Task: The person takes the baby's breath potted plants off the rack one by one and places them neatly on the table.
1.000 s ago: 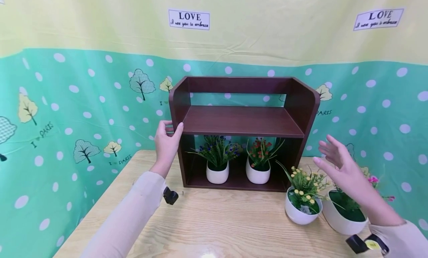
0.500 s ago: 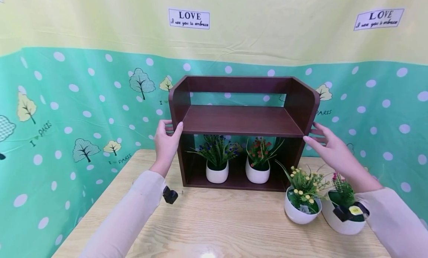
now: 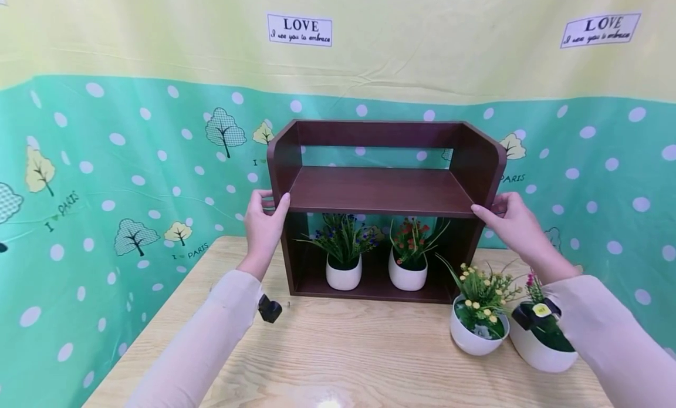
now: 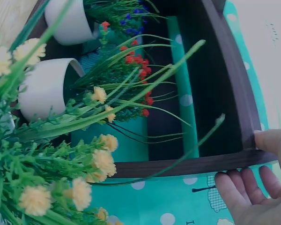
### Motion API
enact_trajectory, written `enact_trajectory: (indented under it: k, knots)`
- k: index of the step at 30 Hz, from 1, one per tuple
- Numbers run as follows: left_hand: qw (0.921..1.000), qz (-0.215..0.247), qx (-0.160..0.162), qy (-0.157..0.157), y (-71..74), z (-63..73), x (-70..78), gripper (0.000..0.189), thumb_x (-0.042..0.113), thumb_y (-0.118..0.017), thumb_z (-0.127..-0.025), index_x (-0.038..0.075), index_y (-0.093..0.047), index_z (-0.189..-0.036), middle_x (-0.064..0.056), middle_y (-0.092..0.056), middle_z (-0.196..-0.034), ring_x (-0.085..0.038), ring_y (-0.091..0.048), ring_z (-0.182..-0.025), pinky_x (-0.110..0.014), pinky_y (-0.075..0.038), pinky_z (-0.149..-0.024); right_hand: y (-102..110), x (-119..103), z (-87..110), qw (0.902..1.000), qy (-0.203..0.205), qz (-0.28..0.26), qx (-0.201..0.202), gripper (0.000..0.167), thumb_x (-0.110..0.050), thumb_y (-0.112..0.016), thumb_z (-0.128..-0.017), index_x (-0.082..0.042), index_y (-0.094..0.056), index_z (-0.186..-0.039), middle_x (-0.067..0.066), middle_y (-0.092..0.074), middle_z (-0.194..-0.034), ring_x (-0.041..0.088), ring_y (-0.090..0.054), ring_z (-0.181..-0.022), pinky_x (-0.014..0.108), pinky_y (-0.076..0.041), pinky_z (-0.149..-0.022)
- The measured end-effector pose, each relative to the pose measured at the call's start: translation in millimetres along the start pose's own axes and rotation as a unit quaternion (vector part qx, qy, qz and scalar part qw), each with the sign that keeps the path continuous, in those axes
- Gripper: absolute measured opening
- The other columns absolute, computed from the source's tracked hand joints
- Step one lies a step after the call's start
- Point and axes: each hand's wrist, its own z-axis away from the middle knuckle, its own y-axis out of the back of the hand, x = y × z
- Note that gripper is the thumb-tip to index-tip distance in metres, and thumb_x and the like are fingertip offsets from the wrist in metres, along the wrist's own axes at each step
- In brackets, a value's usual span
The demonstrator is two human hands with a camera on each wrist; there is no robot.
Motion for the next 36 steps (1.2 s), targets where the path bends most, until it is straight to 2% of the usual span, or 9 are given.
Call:
enact_trajectory:
  k: [5,10,18,27,30,36]
  knots:
    - [1.0000,0.001,0.000,-0.001,-0.6,0.4,-0.5,0.045,0.045,-0.069,-0.094,0.010,-0.058,-0.119,-0.008,-0.063,-0.105,-0.021,-0.059,-0.088,-0.037,-0.054,-0.071,-3,1,1.1,0.9999,0.005,-0.001,0.014,0.074,-0.056,-0.053,-0.098,0.005,-0.033,-0.134,0.022,-0.048,-0.121,0.035,-0.051,-0.103,0.031,-0.049,-0.074]
    - [1.0000,0.003,-0.002,0.005,-1.9,0.1,0.1,0.045,0.046,-0.069,-0.093,0.011,-0.057,-0.119,-0.008,-0.062,-0.105,-0.020,-0.059,-0.089,-0.037,-0.054,-0.072,-2,2,0.6,0.9997,0.014,-0.016,0.008,0.066,-0.049,-0.053,-0.101,0.006,-0.035,-0.130,0.022,-0.049,-0.118,0.033,-0.053,-0.099,0.019,-0.049,-0.067]
    - [0.9995,-0.006,-0.029,0.011,3.9,-1.8,1.4,0.050,0.050,-0.068,-0.093,0.011,-0.055,-0.122,-0.009,-0.061,-0.107,-0.023,-0.058,-0.092,-0.038,-0.055,-0.074,-1,2,-1.3,0.9998,0.019,-0.011,0.003,0.062,-0.046,-0.052,-0.102,0.007,-0.035,-0.127,0.022,-0.049,-0.114,0.031,-0.053,-0.093,0.023,-0.050,-0.067]
    - [0.9977,-0.003,-0.064,0.021,11.4,0.3,2.1,0.055,0.050,-0.067,-0.093,0.012,-0.053,-0.131,-0.009,-0.058,-0.117,-0.024,-0.057,-0.099,-0.038,-0.054,-0.079,0,2,-3.5,0.9998,0.018,-0.008,-0.001,0.062,-0.046,-0.052,-0.102,0.008,-0.034,-0.126,0.023,-0.048,-0.113,0.034,-0.053,-0.095,0.024,-0.050,-0.067]
    - [0.9985,0.007,-0.053,0.011,12.8,4.0,3.4,0.054,0.047,-0.070,-0.093,0.011,-0.052,-0.130,-0.008,-0.057,-0.115,-0.022,-0.056,-0.098,-0.035,-0.054,-0.076,-1,2,-4.2,0.9998,0.020,-0.008,-0.002,0.062,-0.046,-0.051,-0.103,0.009,-0.034,-0.127,0.023,-0.048,-0.113,0.035,-0.053,-0.095,0.023,-0.050,-0.067]
    - [0.9985,0.034,-0.020,-0.038,13.2,11.8,1.9,0.052,0.036,-0.078,-0.088,0.009,-0.053,-0.125,-0.009,-0.055,-0.105,-0.020,-0.055,-0.090,-0.026,-0.049,-0.071,-1,2,-3.6,0.9997,0.024,-0.003,-0.001,0.060,-0.044,-0.050,-0.103,0.009,-0.034,-0.126,0.024,-0.048,-0.114,0.033,-0.053,-0.095,0.022,-0.049,-0.067]
